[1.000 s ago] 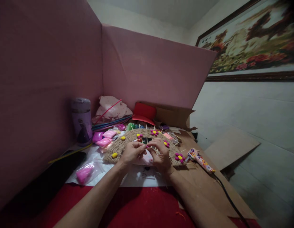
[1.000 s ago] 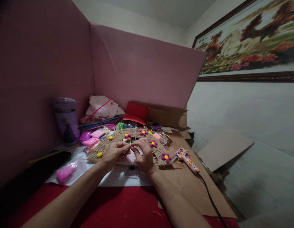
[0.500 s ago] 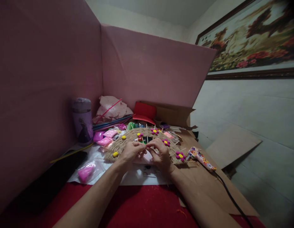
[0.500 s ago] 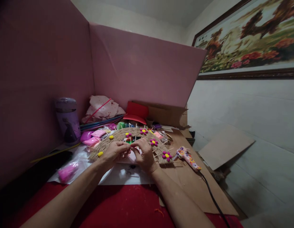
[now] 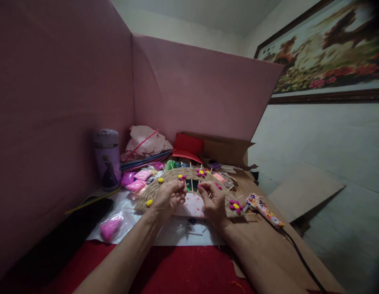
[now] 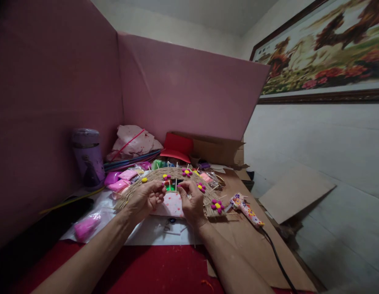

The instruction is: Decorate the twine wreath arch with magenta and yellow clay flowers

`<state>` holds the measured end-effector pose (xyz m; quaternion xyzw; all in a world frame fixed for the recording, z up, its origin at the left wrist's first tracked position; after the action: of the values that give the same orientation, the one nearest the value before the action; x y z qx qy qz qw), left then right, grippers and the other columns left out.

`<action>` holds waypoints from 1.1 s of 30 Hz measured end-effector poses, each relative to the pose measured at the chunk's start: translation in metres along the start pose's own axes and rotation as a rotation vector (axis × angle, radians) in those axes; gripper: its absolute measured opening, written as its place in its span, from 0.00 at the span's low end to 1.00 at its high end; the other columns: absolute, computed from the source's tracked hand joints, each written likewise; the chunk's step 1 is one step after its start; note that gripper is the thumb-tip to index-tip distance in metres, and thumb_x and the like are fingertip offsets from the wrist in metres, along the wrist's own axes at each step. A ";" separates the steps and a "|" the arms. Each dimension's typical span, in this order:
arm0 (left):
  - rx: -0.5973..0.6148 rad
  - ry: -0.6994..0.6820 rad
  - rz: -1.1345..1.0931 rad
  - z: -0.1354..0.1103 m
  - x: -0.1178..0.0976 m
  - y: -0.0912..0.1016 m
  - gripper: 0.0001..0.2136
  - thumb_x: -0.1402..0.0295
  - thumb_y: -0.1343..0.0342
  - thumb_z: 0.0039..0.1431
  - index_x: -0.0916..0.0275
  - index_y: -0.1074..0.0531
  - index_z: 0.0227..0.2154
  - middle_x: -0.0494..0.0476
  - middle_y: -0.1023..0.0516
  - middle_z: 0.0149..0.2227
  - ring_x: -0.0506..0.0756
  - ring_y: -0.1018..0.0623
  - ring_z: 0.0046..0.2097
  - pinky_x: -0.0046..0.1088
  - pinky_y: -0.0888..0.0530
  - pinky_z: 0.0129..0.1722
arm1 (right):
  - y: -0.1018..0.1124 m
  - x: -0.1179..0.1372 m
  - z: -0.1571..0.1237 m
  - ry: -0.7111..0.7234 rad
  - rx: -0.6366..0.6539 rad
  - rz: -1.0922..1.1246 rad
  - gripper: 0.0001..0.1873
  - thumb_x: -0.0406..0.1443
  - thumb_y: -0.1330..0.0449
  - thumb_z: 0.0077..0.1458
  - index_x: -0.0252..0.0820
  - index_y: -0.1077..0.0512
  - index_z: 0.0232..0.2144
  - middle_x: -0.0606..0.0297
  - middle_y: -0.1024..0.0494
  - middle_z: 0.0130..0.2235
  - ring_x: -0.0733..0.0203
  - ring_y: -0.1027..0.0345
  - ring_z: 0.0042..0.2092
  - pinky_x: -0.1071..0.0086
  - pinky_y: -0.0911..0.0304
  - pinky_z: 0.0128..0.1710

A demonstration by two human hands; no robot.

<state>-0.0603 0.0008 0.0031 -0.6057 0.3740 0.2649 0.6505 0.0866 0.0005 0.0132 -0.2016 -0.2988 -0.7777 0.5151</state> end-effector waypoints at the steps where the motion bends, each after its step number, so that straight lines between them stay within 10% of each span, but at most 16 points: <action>1: 0.005 -0.007 -0.006 0.000 -0.001 0.000 0.07 0.71 0.39 0.39 0.67 0.30 0.24 0.53 0.27 0.21 0.46 0.32 0.20 0.20 0.37 0.19 | -0.002 -0.003 0.000 -0.023 0.015 0.025 0.05 0.36 0.44 0.55 0.41 0.30 0.33 0.64 0.28 0.30 0.61 0.34 0.32 0.68 0.38 0.33; 33: 0.100 0.082 0.140 -0.001 0.015 -0.002 0.15 0.62 0.33 0.38 0.69 0.28 0.19 0.49 0.35 0.18 0.43 0.41 0.20 0.21 0.48 0.20 | -0.008 0.022 -0.005 0.139 0.100 0.120 0.03 0.31 0.40 0.52 0.43 0.27 0.31 0.65 0.29 0.31 0.63 0.35 0.33 0.69 0.38 0.32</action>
<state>-0.0499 -0.0020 -0.0082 -0.5550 0.4547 0.2655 0.6440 0.0709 -0.0157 0.0218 -0.1389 -0.2880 -0.7416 0.5897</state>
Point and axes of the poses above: each hand's wrist, its own z-axis towards the middle knuckle, its own y-axis out of the back of the hand, x = y × z, the point moved 6 cm from there along z, towards the middle knuckle
